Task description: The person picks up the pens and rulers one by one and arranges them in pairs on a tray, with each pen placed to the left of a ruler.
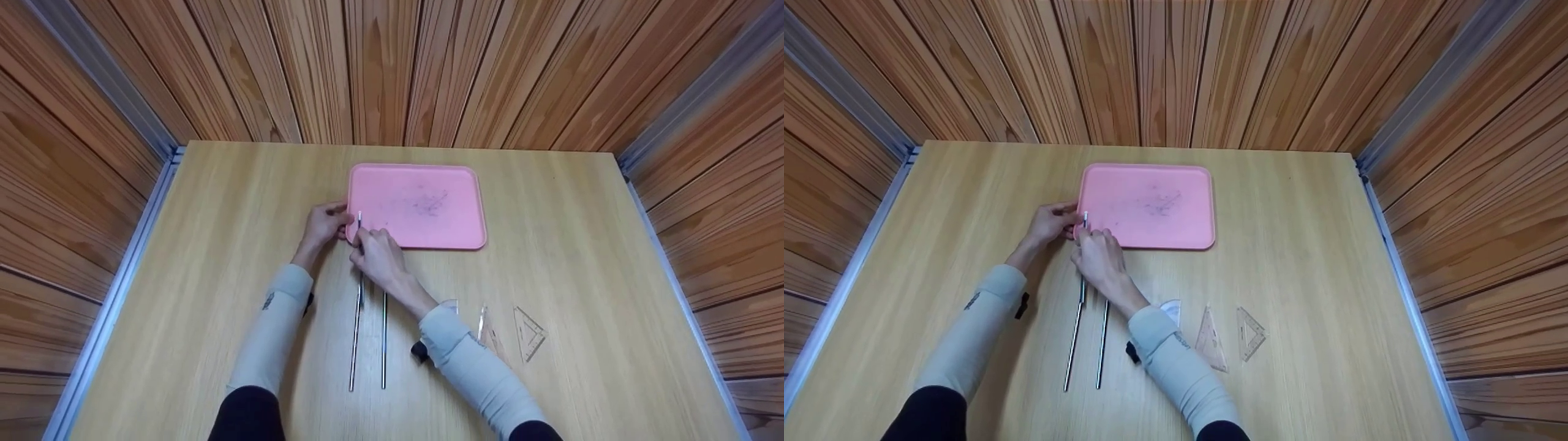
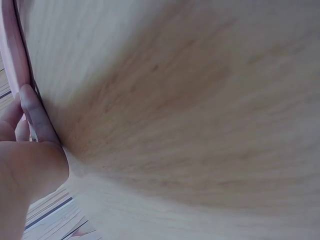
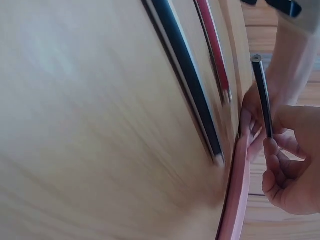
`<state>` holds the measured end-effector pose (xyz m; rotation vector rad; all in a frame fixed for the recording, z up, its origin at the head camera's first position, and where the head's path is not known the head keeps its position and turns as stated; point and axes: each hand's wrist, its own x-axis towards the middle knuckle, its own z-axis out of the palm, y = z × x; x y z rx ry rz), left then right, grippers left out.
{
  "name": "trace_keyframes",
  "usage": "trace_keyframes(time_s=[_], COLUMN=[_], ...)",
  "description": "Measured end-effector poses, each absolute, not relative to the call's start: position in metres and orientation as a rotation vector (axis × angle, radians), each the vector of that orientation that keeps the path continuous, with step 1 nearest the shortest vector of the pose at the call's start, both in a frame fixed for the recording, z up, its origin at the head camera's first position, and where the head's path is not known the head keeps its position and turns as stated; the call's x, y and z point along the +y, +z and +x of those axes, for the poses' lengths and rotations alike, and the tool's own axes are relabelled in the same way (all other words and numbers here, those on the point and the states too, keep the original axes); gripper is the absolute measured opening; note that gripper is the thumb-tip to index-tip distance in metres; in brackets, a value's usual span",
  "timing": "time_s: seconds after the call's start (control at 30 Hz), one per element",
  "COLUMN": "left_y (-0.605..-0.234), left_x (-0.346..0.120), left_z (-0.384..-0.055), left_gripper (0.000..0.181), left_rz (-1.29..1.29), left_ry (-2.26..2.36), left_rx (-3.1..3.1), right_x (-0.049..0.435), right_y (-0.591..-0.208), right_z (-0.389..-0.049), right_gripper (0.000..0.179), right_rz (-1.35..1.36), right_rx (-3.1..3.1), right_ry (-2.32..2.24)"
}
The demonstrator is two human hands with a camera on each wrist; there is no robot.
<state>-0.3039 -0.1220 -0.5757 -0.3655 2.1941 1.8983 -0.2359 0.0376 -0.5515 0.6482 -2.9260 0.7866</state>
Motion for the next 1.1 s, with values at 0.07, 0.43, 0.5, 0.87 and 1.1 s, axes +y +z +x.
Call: trace_keyframes(time_s=[0.07, 0.43, 0.5, 0.87, 1.1], left_y=[-0.576, -0.575, -0.575, -0.577, -0.578], left_x=[-0.124, -0.124, -0.124, -0.125, -0.125], left_z=[-0.303, -0.304, -0.305, -0.307, -0.307], left_gripper=[0.042, 0.042, 0.042, 0.042, 0.043], left_rz=[-0.372, -0.409, -0.401, -0.403, -0.388], left_ry=[1.885, 1.853, 1.846, 1.839, 1.855], left_rx=[2.198, 2.181, 2.204, 2.197, 2.193], right_x=[0.038, 0.039, 0.038, 0.034, 0.034], right_y=[-0.551, -0.545, -0.545, -0.553, -0.562], right_z=[-0.243, -0.276, -0.282, -0.319, -0.336], right_gripper=[0.013, 0.015, 0.016, 0.013, 0.013], right_rz=[0.633, 0.597, 0.59, 0.559, 0.52], right_rx=[-2.923, -2.95, -2.959, -2.981, -3.014], right_ry=[0.783, 0.844, 0.838, 0.856, 0.83])
